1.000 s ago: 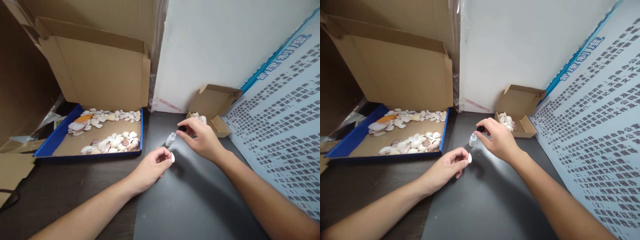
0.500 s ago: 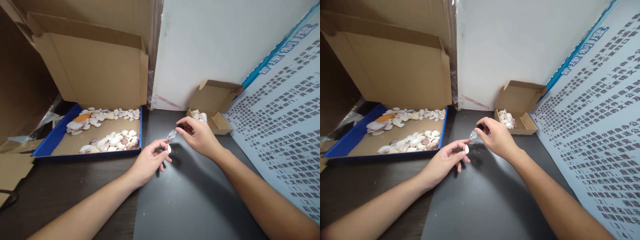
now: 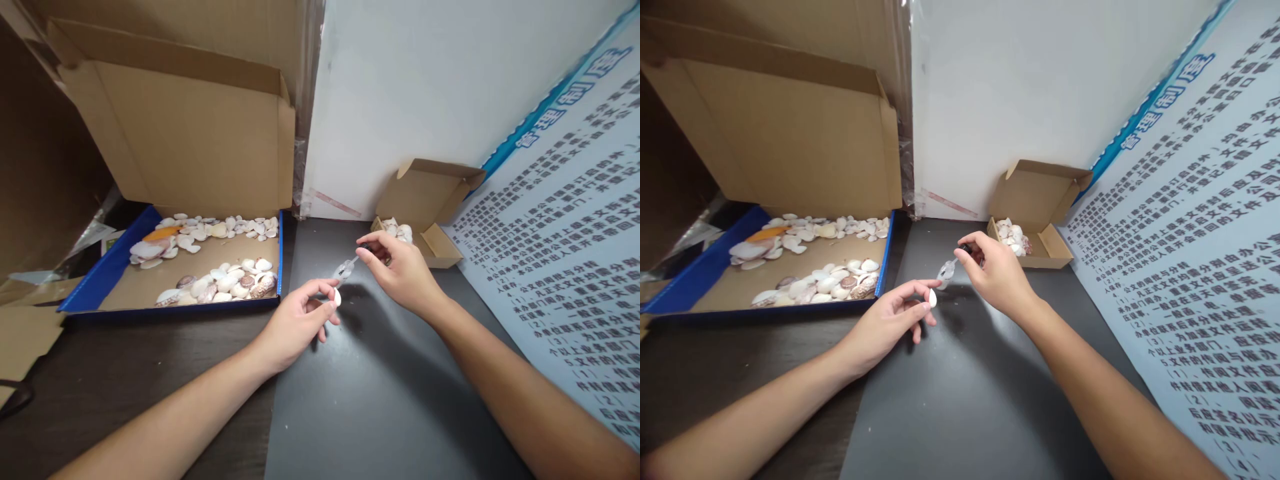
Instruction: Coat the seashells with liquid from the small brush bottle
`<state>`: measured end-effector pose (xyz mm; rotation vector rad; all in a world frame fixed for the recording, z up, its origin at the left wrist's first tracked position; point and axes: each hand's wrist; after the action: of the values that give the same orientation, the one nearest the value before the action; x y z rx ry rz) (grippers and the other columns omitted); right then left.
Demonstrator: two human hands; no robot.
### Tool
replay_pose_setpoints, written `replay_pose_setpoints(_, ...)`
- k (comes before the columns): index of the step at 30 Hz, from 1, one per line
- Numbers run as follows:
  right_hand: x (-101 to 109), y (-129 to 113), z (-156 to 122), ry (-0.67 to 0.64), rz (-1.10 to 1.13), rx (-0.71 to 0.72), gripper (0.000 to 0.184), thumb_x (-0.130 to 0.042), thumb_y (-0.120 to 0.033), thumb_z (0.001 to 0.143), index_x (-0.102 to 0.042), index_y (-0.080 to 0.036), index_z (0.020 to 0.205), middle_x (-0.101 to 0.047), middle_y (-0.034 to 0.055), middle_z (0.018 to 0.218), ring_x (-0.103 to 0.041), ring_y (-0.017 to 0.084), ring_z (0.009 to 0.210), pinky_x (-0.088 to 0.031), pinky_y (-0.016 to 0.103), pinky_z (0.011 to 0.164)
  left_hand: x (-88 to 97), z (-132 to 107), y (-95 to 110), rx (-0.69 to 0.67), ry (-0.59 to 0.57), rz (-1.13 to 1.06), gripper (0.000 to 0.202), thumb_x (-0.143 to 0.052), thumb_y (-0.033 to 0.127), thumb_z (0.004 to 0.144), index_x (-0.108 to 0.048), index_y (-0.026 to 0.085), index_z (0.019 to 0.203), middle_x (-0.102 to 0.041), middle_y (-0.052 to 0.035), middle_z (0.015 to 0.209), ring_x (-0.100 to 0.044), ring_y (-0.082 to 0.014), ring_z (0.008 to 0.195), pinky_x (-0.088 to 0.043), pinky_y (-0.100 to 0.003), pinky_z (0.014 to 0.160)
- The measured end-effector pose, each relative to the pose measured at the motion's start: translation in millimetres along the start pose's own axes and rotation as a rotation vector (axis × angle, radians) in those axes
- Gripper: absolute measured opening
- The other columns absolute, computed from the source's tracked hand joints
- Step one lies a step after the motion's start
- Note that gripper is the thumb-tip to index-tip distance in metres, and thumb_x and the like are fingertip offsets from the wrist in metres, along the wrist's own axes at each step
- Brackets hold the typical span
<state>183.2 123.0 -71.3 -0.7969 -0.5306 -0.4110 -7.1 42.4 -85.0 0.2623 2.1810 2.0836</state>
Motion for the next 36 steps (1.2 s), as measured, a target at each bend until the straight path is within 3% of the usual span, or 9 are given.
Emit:
replay_pose_setpoints(5,1,-5,1,-0.035,-0.006,0.037,0.016,-0.058,-0.029,0.093,-0.063,-0.017,0.101,-0.067,0.003,0.08,-0.059,0.015,0.069,-0.047,0.028,0.065,0.1,-1,0,-0.025,-0.004,0.01,0.021,-0.063,0.035,0.083,-0.055,0.015,0.084,-0.049,-0.0133,0.138,-0.058,-0.0046,0.062,-0.048,-0.018,0.047)
replay_pose_setpoints(10,7,-12,3,-0.123,-0.056,0.208,0.018,-0.055,-0.023,0.095,-0.062,-0.018,0.11,-0.066,0.0058,0.096,-0.06,0.015,0.076,-0.049,0.029,0.07,-1.0,-3,2,-0.04,-0.011,0.053,0.02,-0.062,0.034,0.083,-0.055,0.015,0.082,-0.05,-0.0112,0.134,-0.058,-0.0056,0.064,-0.049,-0.019,0.048)
replay_pose_setpoints(16,5,-14,5,-0.178,-0.101,0.263,0.025,-0.05,-0.023,0.098,-0.061,-0.022,0.119,-0.065,0.0086,0.107,-0.063,0.02,0.087,-0.049,0.033,0.075,-1.5,-3,2,-0.032,-0.011,0.035,0.02,-0.062,0.035,0.083,-0.054,0.017,0.082,-0.051,-0.01,0.133,-0.058,-0.0062,0.065,-0.049,-0.018,0.048)
replay_pose_setpoints(19,1,-13,6,-0.194,-0.09,0.25,0.026,-0.048,-0.023,0.098,-0.061,-0.022,0.12,-0.065,0.0082,0.108,-0.063,0.02,0.09,-0.049,0.033,0.077,-1.6,-3,2,-0.024,-0.012,0.017,0.021,-0.063,0.035,0.082,-0.054,0.017,0.083,-0.051,-0.0107,0.134,-0.059,-0.0062,0.065,-0.049,-0.019,0.047)
replay_pose_setpoints(27,-8,-12,7,-0.139,-0.101,0.175,0.025,-0.049,-0.023,0.098,-0.063,-0.018,0.118,-0.063,0.0062,0.094,-0.059,0.017,0.074,-0.047,0.033,0.072,-1.0,-3,2,-0.021,-0.026,0.011,0.021,-0.062,0.036,0.083,-0.052,0.017,0.082,-0.051,-0.0119,0.136,-0.059,-0.0065,0.065,-0.05,-0.019,0.047)
replay_pose_setpoints(36,-5,-14,7,-0.07,-0.122,0.16,0.026,-0.048,-0.025,0.097,-0.063,-0.018,0.117,-0.065,0.0081,0.099,-0.059,0.018,0.076,-0.047,0.033,0.071,-1.0,-4,2,-0.031,-0.031,0.02,0.022,-0.063,0.037,0.082,-0.052,0.017,0.083,-0.052,-0.0118,0.135,-0.059,-0.0067,0.065,-0.05,-0.019,0.048)
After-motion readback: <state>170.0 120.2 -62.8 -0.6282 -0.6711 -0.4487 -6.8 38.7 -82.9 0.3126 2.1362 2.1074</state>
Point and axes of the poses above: each hand's wrist, its own z-axis towards the middle knuckle, its own x-axis out of the back of the hand, y = z × x
